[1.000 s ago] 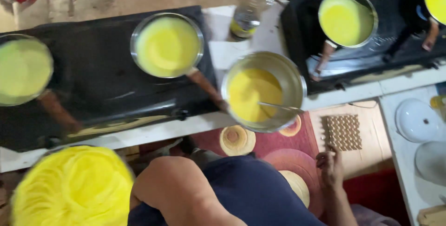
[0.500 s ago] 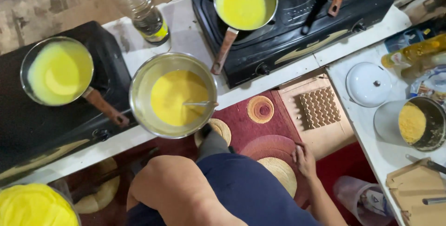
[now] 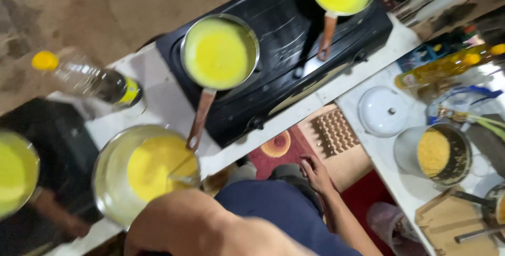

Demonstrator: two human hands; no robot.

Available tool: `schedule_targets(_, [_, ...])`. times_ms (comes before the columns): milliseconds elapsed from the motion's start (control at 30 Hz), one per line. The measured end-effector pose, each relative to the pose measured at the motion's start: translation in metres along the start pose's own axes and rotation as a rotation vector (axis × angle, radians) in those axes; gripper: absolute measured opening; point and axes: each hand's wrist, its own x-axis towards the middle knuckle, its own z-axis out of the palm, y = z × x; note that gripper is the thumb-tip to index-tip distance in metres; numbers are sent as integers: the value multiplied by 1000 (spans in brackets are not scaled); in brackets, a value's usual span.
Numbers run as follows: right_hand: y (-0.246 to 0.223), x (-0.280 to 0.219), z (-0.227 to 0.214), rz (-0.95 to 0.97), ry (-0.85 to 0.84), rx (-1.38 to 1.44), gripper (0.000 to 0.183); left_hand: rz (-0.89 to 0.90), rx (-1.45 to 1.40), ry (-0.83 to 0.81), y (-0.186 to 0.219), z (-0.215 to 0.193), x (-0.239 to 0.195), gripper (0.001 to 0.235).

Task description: Cook and stack thin crepes using multiple pans on gas stoves

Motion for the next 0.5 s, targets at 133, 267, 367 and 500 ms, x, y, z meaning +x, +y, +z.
schedule_targets(133, [-58,68,-36,87,136,316,24,101,37,18,-57,-31,33,38])
schedule_targets(267, [-106,141,-74,122,95,726,27,-58,189,-171,-158,-22,22,32])
schedule_targets(367, [-149,207,-101,145,-86,957,42,-539,258,-357,-230,36,-3,28])
schedule_targets(500, [-200,283,-120,301,-301,1003,49,-1219,49,-246,-306,106,-52,30])
